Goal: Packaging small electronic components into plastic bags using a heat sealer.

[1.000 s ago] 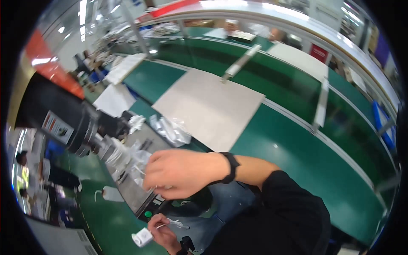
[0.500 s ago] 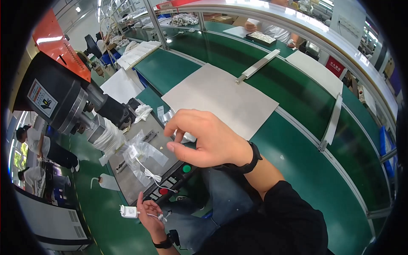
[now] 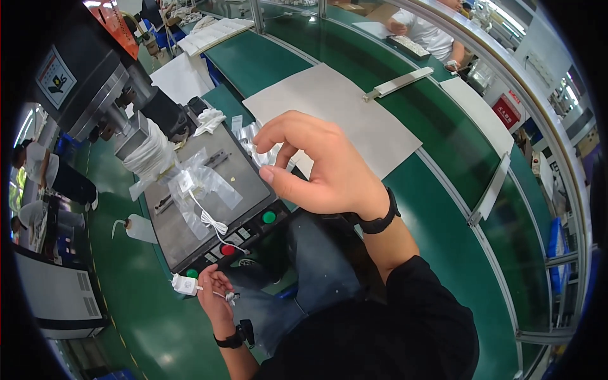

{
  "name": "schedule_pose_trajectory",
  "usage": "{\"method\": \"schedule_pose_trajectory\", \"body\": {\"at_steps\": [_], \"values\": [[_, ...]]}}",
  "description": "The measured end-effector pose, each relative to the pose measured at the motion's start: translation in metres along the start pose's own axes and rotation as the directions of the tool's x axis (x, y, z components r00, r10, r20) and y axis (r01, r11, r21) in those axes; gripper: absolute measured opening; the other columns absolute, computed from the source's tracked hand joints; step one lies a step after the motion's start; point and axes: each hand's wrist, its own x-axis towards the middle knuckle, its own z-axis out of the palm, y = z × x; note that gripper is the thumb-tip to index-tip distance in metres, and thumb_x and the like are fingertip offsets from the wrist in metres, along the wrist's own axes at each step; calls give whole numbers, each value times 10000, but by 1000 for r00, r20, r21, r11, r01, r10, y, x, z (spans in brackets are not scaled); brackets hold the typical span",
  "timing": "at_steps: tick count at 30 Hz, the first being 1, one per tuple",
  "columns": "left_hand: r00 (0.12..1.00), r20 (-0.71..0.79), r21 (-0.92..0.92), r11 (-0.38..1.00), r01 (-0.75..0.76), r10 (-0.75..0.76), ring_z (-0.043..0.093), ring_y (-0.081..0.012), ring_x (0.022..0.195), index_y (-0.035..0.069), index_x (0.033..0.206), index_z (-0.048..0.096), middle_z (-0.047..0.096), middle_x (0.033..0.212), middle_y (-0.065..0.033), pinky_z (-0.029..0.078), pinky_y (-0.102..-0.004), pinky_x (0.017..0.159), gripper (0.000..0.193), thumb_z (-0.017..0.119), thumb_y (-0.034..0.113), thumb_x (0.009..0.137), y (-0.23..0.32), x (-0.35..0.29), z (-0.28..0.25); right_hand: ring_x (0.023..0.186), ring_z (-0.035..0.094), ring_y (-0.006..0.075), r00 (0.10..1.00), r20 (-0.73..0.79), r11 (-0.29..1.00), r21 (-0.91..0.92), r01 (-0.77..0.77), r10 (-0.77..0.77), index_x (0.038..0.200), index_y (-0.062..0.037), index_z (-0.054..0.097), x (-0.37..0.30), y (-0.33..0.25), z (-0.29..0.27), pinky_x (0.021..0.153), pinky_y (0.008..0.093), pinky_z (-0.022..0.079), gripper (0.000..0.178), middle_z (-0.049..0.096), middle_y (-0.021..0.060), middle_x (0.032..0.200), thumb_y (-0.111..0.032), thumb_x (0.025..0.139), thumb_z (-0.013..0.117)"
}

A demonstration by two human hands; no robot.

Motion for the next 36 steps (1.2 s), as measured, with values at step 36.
{"method": "schedule_pose_trajectory", "body": {"at_steps": [36], "values": [[998,53,-193,981,29,-19,588,-85,749,47,1214,621,639,897,-21,485,-235,681,255,495,232,1092,-12,-42,-47,658,620,185,768,501,914,-152,-375,399,845,-9,658,62,166,250,617,336,479,354,632,61,727,-299,1027,568]]}}
